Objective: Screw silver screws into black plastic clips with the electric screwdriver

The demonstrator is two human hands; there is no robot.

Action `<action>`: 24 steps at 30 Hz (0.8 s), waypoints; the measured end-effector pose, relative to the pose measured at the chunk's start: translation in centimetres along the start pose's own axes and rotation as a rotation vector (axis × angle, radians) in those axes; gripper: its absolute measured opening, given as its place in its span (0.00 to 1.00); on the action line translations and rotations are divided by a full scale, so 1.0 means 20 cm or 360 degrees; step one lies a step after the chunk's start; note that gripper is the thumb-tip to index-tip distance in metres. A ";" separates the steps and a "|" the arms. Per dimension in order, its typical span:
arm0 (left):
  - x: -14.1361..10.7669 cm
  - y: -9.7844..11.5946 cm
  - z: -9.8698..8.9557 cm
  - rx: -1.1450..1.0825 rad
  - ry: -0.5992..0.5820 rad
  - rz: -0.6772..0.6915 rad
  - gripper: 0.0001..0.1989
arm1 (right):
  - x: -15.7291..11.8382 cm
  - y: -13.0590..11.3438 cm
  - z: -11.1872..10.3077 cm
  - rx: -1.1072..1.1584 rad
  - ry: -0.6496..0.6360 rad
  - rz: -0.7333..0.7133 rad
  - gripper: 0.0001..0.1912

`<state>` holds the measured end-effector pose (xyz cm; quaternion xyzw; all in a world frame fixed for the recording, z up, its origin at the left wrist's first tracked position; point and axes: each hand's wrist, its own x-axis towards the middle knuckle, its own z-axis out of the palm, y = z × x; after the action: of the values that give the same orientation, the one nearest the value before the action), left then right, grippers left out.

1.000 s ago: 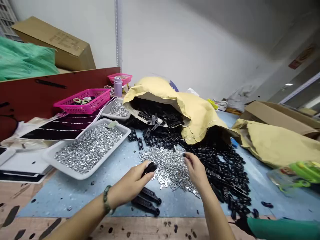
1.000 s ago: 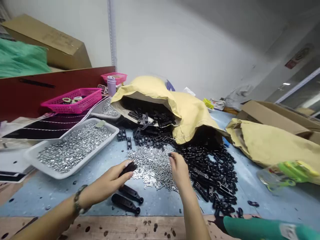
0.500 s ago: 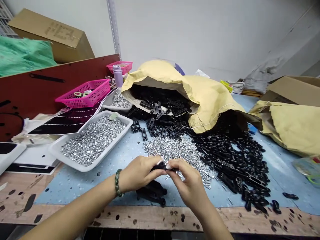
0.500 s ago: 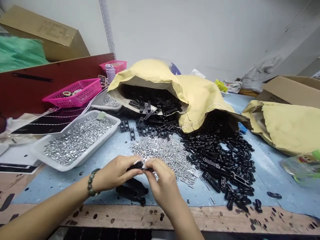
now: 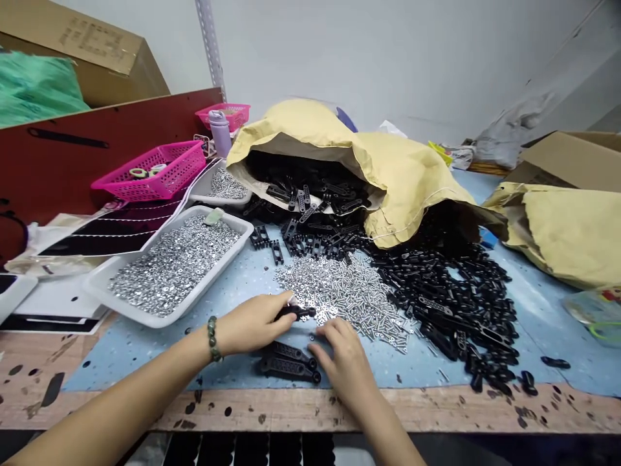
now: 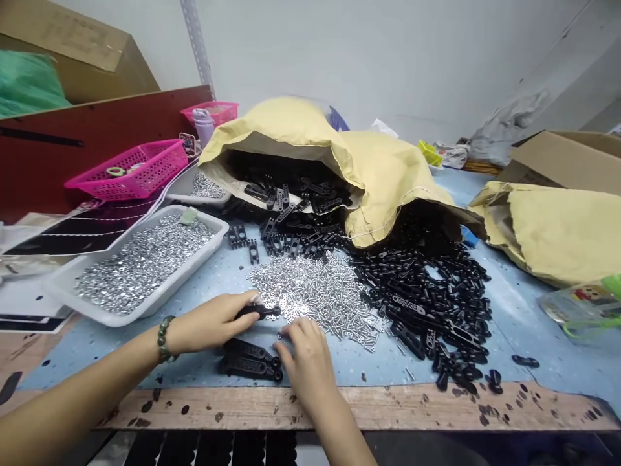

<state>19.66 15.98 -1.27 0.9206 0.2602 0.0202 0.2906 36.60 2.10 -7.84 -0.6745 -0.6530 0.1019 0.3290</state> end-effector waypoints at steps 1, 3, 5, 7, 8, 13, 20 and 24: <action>0.01 0.00 0.00 -0.0048 0.0038 0.0031 0.07 | -0.01 0.00 -0.01 0.0056 0.0066 0.0028 0.06; 0.04 0.01 0.02 -0.0122 0.0042 0.0205 0.06 | -0.04 0.01 -0.04 0.0141 0.0213 0.0075 0.09; 0.07 0.02 0.06 -0.0136 -0.0007 0.0381 0.04 | -0.08 0.02 -0.06 0.0163 0.0222 0.0008 0.11; 0.08 0.04 0.10 -0.0079 -0.0056 0.0452 0.04 | -0.11 0.03 -0.06 0.0140 0.0118 -0.0131 0.12; 0.09 0.04 0.12 -0.0031 -0.0068 0.0460 0.06 | -0.12 0.03 -0.06 0.0124 0.0079 -0.0191 0.12; 0.07 0.02 0.12 0.0102 -0.0124 0.0462 0.13 | -0.11 0.01 -0.02 0.0061 0.0117 -0.0243 0.12; 0.08 -0.01 0.08 0.0055 -0.0143 0.0415 0.10 | -0.07 0.00 -0.01 0.0112 0.0137 -0.0223 0.12; 0.09 0.02 0.06 0.0117 -0.0095 0.0416 0.10 | -0.08 0.01 -0.02 0.0195 0.0250 -0.0202 0.10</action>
<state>21.61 15.98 -2.33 0.9569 0.1298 0.0210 0.2591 36.69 0.55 -8.12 -0.6163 -0.6591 0.0674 0.4257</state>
